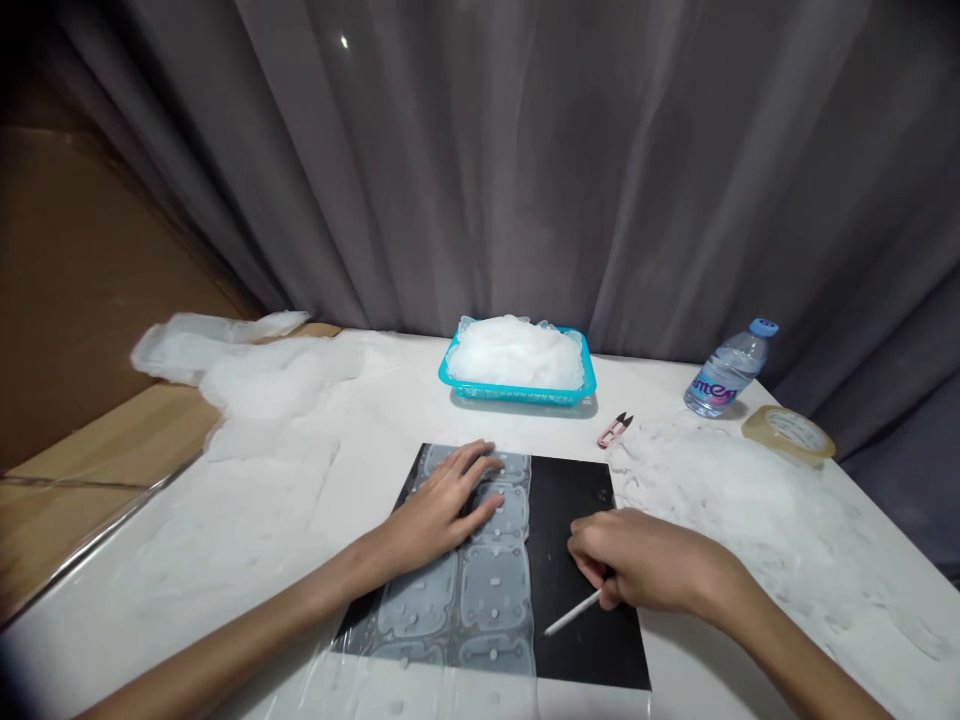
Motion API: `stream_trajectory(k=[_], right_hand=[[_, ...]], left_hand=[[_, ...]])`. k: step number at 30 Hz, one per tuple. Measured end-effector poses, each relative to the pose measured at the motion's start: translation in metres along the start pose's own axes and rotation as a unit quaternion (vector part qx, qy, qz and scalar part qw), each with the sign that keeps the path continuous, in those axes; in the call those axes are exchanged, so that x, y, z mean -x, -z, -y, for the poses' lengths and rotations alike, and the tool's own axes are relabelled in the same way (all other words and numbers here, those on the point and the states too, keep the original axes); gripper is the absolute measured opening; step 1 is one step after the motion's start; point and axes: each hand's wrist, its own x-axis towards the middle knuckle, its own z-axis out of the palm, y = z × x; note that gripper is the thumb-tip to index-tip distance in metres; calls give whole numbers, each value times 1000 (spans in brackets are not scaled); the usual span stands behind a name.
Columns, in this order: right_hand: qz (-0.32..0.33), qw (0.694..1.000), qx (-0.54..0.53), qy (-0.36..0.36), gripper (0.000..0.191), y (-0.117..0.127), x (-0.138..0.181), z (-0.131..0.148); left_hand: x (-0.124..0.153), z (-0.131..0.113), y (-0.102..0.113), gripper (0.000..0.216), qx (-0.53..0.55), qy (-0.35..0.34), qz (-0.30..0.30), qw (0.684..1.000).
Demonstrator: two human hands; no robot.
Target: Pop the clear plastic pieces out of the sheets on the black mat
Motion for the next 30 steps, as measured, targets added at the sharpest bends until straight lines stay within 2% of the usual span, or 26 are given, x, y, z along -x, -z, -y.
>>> stream_trajectory(k=[3,8,12,15,19,23,27,30], right_hand=[[-29,999,10,-19,21,-2,20,-12],[-143,989,6,-39,14,14,41,-27],[-231,972,-49,6,29,25,20,-18],[-278,952,-122,28,39,20,-7,-10],[-275,918,-278,66,36,5,-36,-11],[-252,871,-415,76,44,-7,-52,-14],[-254,834,-478,107,40,-14,-61,-12],[-270,823,-481,139,37,-18,-63,-13]], left_hand=[[2,4,-1,39,-10,-14,2,1000],[8,1,-6,41,-24,-29,5,999],[11,-11,-6,41,-10,-18,9,1000],[11,-16,-5,41,-5,-9,19,1000],[12,-16,-7,43,15,14,23,1000],[12,-15,-9,46,23,30,22,999],[9,-13,-9,47,37,37,22,998],[5,-11,-9,47,52,40,17,998]])
